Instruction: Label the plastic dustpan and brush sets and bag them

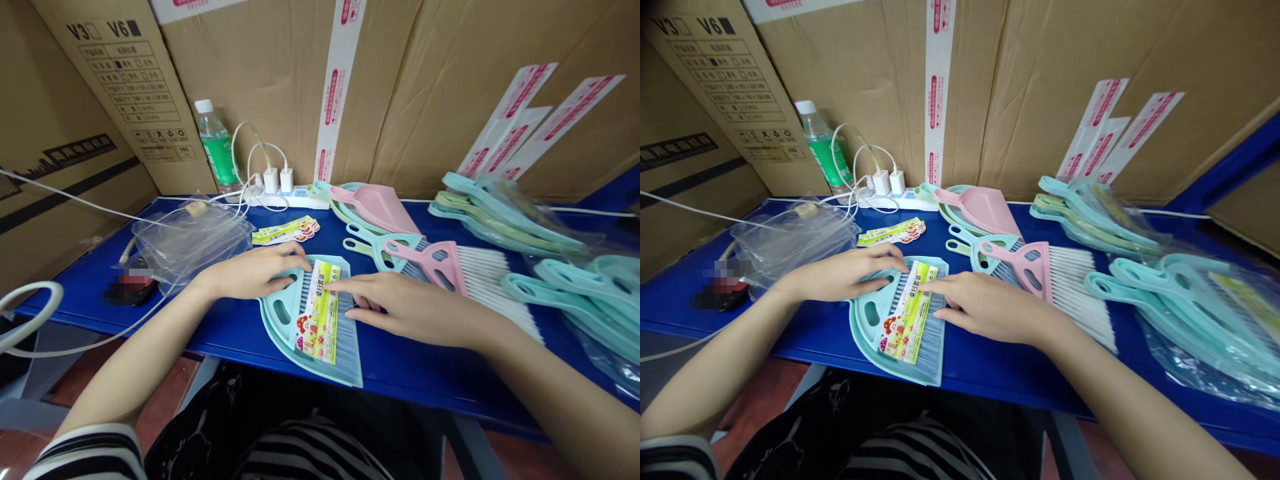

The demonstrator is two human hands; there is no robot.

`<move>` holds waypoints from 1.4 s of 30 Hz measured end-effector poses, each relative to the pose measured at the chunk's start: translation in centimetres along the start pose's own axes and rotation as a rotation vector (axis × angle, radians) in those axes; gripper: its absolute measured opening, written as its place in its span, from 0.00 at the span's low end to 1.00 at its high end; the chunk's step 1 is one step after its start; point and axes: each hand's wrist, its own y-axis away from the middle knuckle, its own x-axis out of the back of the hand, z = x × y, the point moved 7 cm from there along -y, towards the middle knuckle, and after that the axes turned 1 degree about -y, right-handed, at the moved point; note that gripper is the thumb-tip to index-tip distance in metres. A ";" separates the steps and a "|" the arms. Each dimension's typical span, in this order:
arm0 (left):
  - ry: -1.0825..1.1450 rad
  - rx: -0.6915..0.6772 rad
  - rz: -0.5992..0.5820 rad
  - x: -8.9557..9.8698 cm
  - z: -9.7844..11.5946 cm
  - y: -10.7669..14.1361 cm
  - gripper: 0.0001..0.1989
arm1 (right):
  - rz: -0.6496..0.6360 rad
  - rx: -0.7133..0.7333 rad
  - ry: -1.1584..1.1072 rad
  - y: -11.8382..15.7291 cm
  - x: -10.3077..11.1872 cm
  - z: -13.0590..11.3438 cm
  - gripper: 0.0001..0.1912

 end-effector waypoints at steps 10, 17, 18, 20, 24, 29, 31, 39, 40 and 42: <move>-0.006 -0.005 0.000 -0.1 0.0 0.0 0.16 | 0.000 -0.004 -0.003 -0.1 0.0 0.0 0.24; -0.009 0.003 -0.010 -0.1 0.0 0.0 0.16 | -0.013 -0.030 0.001 -0.1 0.0 0.1 0.24; -0.008 0.006 -0.010 -0.1 0.0 0.0 0.16 | -0.009 -0.027 0.003 -0.1 0.1 0.0 0.24; -0.005 0.006 -0.012 -0.1 0.0 0.0 0.16 | 0.001 -0.016 0.005 -0.1 0.1 -0.1 0.24; 0.005 0.000 -0.006 -0.1 0.0 0.0 0.16 | 0.014 0.033 0.009 -0.2 0.2 -0.3 0.21; 0.001 0.013 -0.002 -0.1 -0.1 0.0 0.17 | 0.024 0.075 -0.001 -0.2 0.3 -0.6 0.20; 0.003 0.018 0.000 0.0 -0.1 0.0 0.17 | 0.022 0.094 -0.007 -0.1 0.3 -0.7 0.20; -0.007 0.015 0.001 0.0 -0.1 -0.1 0.15 | 0.002 0.120 -0.031 -0.2 0.2 -1.1 0.19; -0.010 0.015 0.002 0.0 -0.1 -0.1 0.15 | 0.010 0.131 -0.037 -0.2 0.3 -1.3 0.19; -0.014 0.015 0.006 0.0 -0.1 -0.2 0.15 | 0.013 0.152 -0.041 -0.2 0.3 -1.6 0.19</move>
